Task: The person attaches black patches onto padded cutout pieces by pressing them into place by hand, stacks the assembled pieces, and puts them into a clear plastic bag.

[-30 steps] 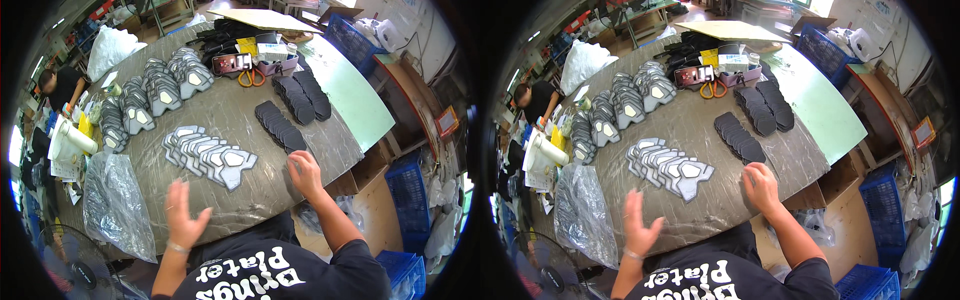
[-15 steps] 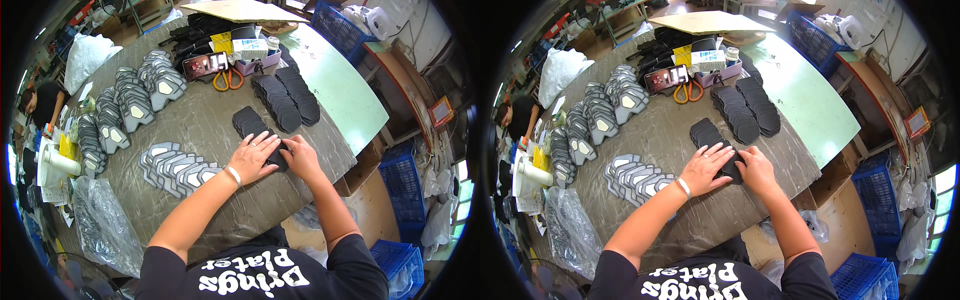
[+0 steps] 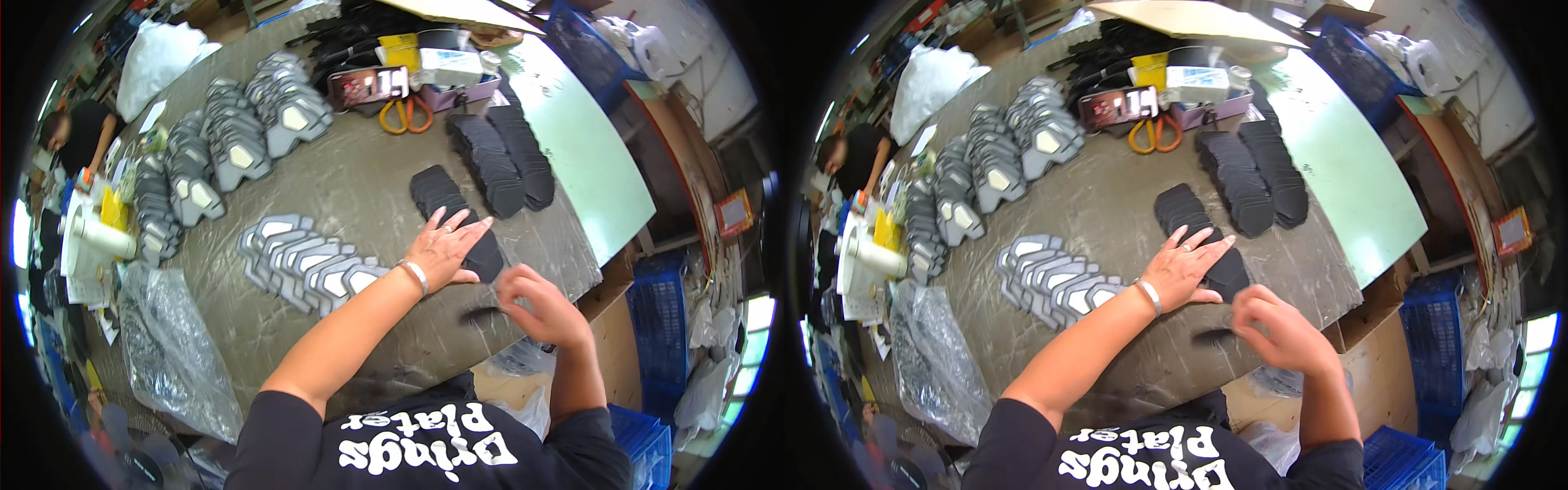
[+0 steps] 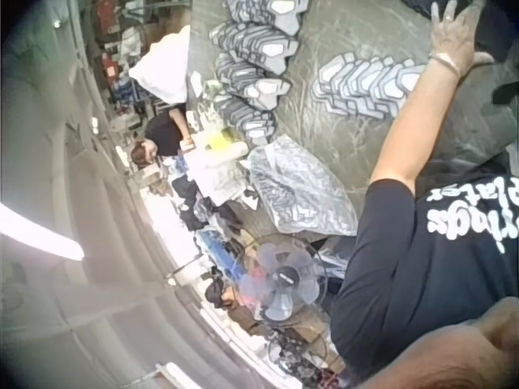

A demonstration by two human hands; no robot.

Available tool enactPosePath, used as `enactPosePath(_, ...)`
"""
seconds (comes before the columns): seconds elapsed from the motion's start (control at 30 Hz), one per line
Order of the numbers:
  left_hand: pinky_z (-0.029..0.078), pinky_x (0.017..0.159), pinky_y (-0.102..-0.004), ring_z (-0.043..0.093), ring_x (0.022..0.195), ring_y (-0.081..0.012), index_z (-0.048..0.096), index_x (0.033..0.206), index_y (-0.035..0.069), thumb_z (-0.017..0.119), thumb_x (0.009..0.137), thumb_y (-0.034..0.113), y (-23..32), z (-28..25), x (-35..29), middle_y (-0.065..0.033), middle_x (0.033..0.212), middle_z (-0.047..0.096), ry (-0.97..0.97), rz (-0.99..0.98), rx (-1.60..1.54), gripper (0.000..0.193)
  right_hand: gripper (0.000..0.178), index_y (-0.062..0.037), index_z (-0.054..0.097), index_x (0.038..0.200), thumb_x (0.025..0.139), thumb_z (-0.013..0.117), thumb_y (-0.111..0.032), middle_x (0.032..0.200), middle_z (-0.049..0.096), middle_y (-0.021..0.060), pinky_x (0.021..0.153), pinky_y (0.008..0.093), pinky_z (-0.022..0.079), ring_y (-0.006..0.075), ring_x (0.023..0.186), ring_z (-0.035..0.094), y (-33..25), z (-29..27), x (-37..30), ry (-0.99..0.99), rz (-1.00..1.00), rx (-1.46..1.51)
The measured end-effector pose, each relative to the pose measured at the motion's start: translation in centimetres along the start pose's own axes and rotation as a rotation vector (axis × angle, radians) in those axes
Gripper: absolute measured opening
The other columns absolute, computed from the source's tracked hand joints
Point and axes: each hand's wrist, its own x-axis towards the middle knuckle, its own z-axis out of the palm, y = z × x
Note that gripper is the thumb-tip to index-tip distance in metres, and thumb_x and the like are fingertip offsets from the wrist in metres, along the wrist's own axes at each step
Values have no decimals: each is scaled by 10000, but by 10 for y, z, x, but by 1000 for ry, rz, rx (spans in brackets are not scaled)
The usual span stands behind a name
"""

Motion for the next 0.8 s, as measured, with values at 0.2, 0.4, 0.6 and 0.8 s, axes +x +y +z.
enactPosePath(0.2,241,1162,-473,362,1405,-290,430,1442,61,718,763,567,14,-41,-56,-103,1481,449,173,-224,114,894,137,-55,519,982,856,565,-29,1136,574,157,924,328,428,189,1018,555,29,22,-49,504,28,1077)
enactPosePath(0.4,246,1131,-499,390,1369,-328,549,1312,25,744,765,516,0,-52,-141,-147,1405,496,111,-461,198,760,106,-78,525,961,918,622,-78,1150,601,128,829,299,501,170,938,605,33,70,-10,320,162,1148)
enactPosePath(0.6,208,1139,-523,344,1392,-336,574,1208,15,760,747,504,13,-47,-149,-155,1395,480,132,-424,120,698,87,-82,544,968,942,627,-87,1104,609,84,792,276,509,127,916,604,46,100,-3,303,270,1163)
enactPosePath(0.8,300,1094,-481,438,1302,-327,597,1170,15,777,735,481,66,-54,-186,-155,1311,535,154,-478,166,663,132,-82,540,980,922,658,-64,929,622,8,706,230,505,78,787,601,36,105,-11,360,394,1047)
